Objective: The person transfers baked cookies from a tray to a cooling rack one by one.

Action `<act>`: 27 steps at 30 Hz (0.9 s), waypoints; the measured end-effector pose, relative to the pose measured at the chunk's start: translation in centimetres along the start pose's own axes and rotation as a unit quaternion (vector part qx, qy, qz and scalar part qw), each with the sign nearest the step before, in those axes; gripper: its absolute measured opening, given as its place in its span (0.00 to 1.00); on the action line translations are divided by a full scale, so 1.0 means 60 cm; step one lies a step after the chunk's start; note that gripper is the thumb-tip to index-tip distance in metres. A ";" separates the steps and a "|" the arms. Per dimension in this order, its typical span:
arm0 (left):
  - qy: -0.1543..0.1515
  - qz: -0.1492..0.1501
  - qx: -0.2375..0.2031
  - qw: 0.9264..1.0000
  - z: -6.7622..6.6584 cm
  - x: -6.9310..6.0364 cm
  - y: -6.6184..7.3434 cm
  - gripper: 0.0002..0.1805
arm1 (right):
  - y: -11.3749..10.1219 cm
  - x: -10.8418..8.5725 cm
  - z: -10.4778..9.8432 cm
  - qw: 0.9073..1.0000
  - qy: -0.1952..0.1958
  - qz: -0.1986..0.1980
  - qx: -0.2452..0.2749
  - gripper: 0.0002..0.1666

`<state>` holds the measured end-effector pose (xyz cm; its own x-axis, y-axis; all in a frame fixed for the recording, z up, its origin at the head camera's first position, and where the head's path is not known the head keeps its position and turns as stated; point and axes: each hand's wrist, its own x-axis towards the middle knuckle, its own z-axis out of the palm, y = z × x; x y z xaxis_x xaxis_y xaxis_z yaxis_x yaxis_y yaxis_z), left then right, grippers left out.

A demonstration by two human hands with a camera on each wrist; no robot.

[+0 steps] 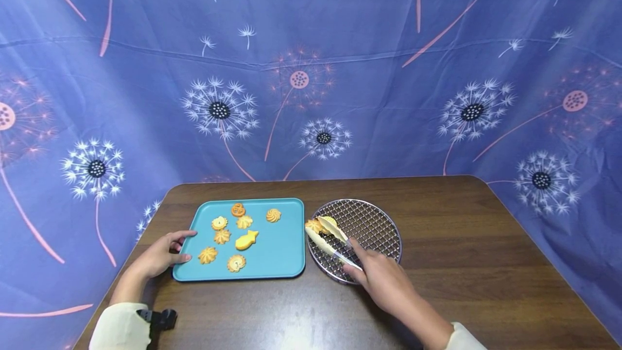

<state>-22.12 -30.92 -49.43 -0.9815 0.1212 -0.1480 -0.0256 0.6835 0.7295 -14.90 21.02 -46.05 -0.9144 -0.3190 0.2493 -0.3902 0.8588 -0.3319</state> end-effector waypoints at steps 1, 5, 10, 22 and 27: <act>0.000 0.000 0.000 1.000 0.000 0.000 0.000 0.34 | 0.001 0.000 -0.001 1.000 -0.001 0.002 0.001 0.40; 0.002 0.001 -0.002 1.000 0.000 0.000 0.000 0.33 | 0.007 -0.001 -0.003 1.000 -0.004 0.010 0.003 0.40; 0.004 0.001 -0.005 1.000 0.001 -0.001 0.000 0.33 | 0.014 -0.002 -0.006 1.000 0.000 0.016 -0.002 0.39; 0.005 -0.002 -0.011 1.000 0.002 -0.001 0.001 0.33 | 0.033 -0.003 -0.016 0.999 -0.001 0.029 -0.013 0.39; 0.005 -0.002 -0.010 1.000 0.001 -0.001 0.000 0.33 | 0.043 -0.002 -0.019 0.999 -0.002 0.032 -0.017 0.40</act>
<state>-22.03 -30.85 -49.46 -0.9832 0.1111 -0.1448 -0.0337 0.6692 0.7423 -15.66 23.75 -45.89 -0.9380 -0.2642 0.2246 -0.3267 0.8904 -0.3169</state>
